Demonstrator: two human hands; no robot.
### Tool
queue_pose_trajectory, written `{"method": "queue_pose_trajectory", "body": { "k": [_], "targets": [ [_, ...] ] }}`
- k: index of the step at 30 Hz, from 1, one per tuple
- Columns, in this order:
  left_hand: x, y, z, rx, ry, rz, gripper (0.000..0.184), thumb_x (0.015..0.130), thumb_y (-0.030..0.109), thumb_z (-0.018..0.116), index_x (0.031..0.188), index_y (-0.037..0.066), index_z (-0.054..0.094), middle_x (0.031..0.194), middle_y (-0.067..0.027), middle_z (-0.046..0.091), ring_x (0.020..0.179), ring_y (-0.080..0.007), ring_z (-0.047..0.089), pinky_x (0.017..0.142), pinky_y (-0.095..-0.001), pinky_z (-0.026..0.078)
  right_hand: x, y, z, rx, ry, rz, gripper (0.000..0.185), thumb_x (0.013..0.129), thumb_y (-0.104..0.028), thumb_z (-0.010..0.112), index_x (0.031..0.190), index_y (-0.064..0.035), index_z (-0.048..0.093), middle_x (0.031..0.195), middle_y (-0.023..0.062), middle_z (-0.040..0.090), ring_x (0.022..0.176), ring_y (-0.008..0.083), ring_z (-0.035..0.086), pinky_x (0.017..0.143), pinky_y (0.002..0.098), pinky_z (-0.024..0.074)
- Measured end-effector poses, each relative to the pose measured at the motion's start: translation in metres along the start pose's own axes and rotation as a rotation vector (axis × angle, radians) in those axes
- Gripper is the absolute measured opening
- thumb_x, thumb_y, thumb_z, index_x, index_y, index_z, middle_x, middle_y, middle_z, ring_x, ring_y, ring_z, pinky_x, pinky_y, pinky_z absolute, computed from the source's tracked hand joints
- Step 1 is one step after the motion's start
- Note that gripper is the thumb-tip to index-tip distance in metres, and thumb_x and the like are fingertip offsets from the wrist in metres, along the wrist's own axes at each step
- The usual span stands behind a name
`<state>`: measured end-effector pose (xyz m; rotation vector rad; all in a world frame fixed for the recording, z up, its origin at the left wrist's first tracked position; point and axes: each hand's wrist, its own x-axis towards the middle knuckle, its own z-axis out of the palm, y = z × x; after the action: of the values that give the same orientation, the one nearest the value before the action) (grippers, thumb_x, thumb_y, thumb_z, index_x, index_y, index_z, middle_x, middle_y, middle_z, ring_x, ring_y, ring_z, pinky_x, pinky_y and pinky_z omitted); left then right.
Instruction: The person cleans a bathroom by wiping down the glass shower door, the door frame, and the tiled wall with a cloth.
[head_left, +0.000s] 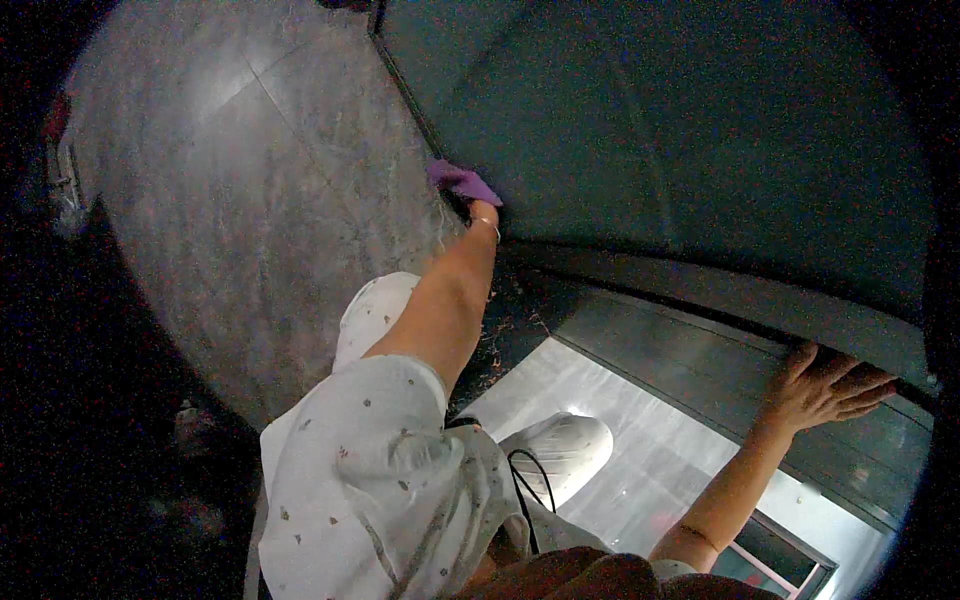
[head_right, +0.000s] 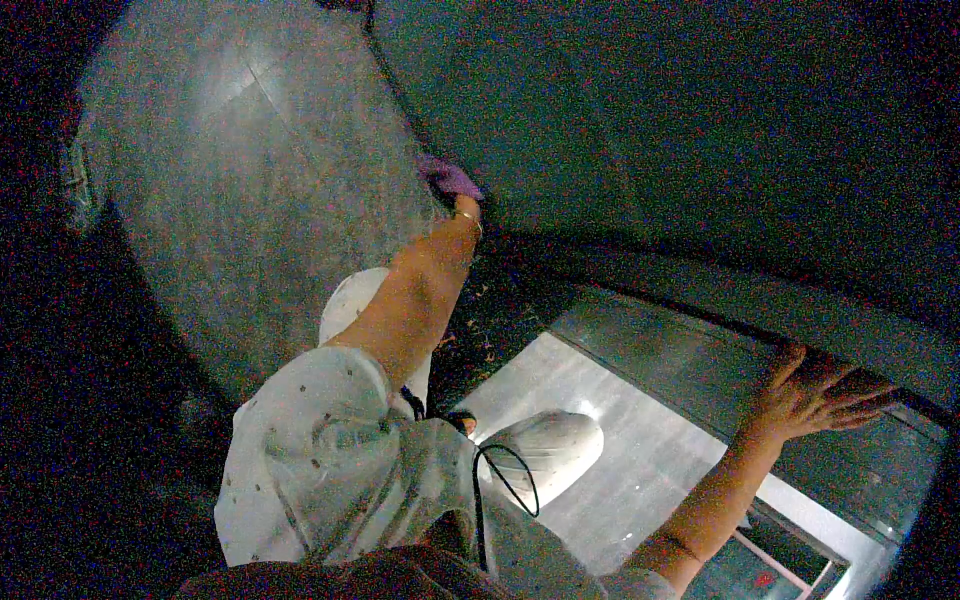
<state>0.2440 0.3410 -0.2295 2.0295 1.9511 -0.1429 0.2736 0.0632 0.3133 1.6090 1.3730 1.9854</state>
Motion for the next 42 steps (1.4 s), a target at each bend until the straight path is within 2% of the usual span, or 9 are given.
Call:
{"method": "queue_pose_trajectory", "body": {
  "k": [5,13,17,22,31,33,34,36,42],
  "targets": [
    [-0.043,0.015,0.047,1.062,-0.228,0.39,0.039,0.089,0.02,0.047,0.125,0.004,0.048,0.124,-0.0142,0.046,0.117,-0.0303,0.041,0.097,-0.0493,0.035,0.009,-0.005,0.002,0.014,0.072,-0.075,0.068,0.091,-0.06,0.028,0.143,-0.0163,0.027,0.146,0.0255,0.022,0.131,0.0494,0.024,0.102,0.0606,0.0238],
    [-0.054,0.028,0.07,1.392,-0.325,0.579,0.035,0.088,0.015,0.047,0.121,0.004,0.052,0.119,-0.012,0.051,0.112,-0.0285,0.047,0.094,-0.0475,0.039,-0.006,0.007,0.008,-0.004,0.063,-0.132,0.064,0.092,-0.057,0.031,0.14,-0.0156,0.034,0.144,0.0249,0.028,0.13,0.0489,0.027,0.101,0.0606,0.0257],
    [-0.041,0.026,0.072,1.406,-0.359,0.57,0.033,0.088,0.013,0.048,0.119,0.004,0.054,0.116,-0.0109,0.054,0.11,-0.0276,0.05,0.093,-0.0466,0.041,-0.002,-0.018,0.007,-0.011,-0.045,-0.017,0.064,0.093,-0.056,0.029,0.136,-0.0107,0.039,0.144,0.0236,0.028,0.13,0.0472,0.028,0.102,0.0595,0.0254],
    [-0.026,0.021,0.073,1.412,-0.394,0.551,0.031,0.087,0.011,0.048,0.116,0.004,0.057,0.112,-0.0095,0.058,0.107,-0.0264,0.054,0.091,-0.0455,0.044,-0.014,-0.013,0.017,0.007,-0.061,-0.026,0.062,0.094,-0.054,0.028,0.136,-0.0085,0.038,0.145,0.0217,0.028,0.132,0.0455,0.026,0.102,0.0589,0.0257],
    [0.019,0.006,0.047,1.327,-0.435,0.457,0.03,0.087,0.008,0.047,0.115,0.003,0.058,0.11,-0.0094,0.06,0.105,-0.0259,0.057,0.091,-0.0436,0.046,-0.015,0.003,0.022,-0.048,-0.094,-0.142,0.06,0.096,-0.049,0.029,0.141,-0.0101,0.021,0.148,0.0191,0.022,0.131,0.048,0.026,0.1,0.0589,0.0285],
    [0.029,-0.004,0.042,1.286,-0.43,0.404,0.03,0.088,0.008,0.046,0.115,0.002,0.057,0.112,-0.0104,0.059,0.106,-0.0265,0.056,0.092,-0.0431,0.045,-0.017,0.006,0.021,0.012,-0.087,-0.193,0.063,0.094,-0.047,0.033,0.147,-0.0233,0.009,0.151,0.014,0.015,0.13,0.049,0.027,0.099,0.0637,0.0276],
    [0.035,-0.009,0.039,1.246,-0.426,0.368,0.03,0.088,0.008,0.046,0.116,0.002,0.057,0.112,-0.0109,0.059,0.106,-0.0267,0.056,0.092,-0.0429,0.045,-0.017,0.007,0.026,0.015,-0.071,-0.189,0.063,0.094,-0.047,0.033,0.147,-0.0233,0.009,0.151,0.014,0.015,0.13,0.049,0.027,0.099,0.0637,0.0276],
    [0.041,-0.021,0.045,1.173,-0.414,0.298,0.031,0.088,0.008,0.045,0.116,0.001,0.056,0.114,-0.0119,0.058,0.107,-0.0273,0.055,0.093,-0.0425,0.044,-0.026,0.009,0.03,-0.031,-0.106,-0.261,0.062,0.096,-0.046,0.026,0.146,-0.0135,0.009,0.151,0.0147,0.013,0.133,0.0466,0.024,0.102,0.0592,0.027],
    [0.091,-0.063,0.007,0.473,-0.224,-0.027,0.032,0.09,0.008,0.043,0.119,0.0,0.053,0.118,-0.0149,0.055,0.11,-0.029,0.052,0.096,-0.0412,0.042,-0.019,0.009,0.042,-0.016,-0.124,-0.227,0.062,0.096,-0.048,0.023,0.147,-0.0147,0.01,0.151,0.0142,0.012,0.134,0.0439,0.022,0.106,0.0573,0.0234]
  ]
}}
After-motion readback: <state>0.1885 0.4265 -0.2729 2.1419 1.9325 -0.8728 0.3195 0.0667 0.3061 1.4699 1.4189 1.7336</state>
